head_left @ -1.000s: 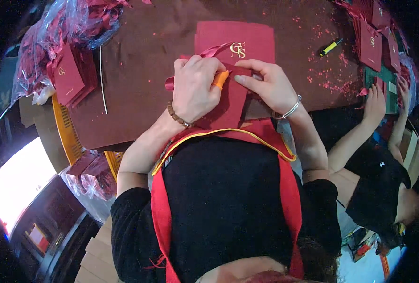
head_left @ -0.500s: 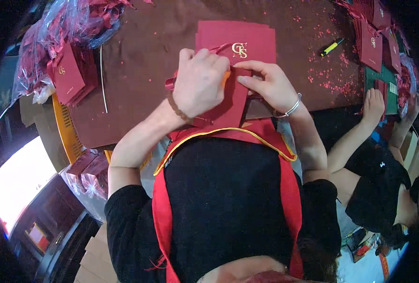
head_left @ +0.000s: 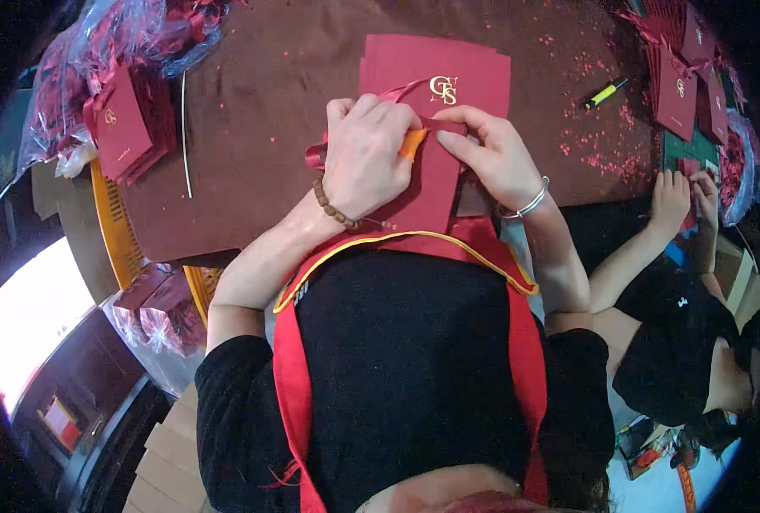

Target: The person assembles paper gift bags by inserting ribbons into each bag, folding the material to secure the handles, and placing the finished bags onto stacks.

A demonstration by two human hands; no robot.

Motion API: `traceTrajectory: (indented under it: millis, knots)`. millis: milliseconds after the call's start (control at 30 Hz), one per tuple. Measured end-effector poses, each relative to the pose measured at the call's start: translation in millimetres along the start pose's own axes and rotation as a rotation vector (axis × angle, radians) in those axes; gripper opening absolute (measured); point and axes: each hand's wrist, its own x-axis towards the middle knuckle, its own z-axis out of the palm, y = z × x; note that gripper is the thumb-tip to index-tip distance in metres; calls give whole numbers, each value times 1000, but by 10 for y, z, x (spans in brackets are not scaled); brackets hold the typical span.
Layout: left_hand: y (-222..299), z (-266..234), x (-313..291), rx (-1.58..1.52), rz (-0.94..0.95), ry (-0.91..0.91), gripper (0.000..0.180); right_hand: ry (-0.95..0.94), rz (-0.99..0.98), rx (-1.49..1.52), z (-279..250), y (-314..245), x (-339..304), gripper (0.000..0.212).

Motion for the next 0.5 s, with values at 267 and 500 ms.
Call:
traceTrajectory:
  millis: [267,500]
  knots:
    - [-61,-139,-32,-108,-46,-39,9,-93,56,120,22,-84,-25,26]
    - [-48,-197,-63,-125,-64,-113,10,-146,134,53,-30,-52,-64,30]
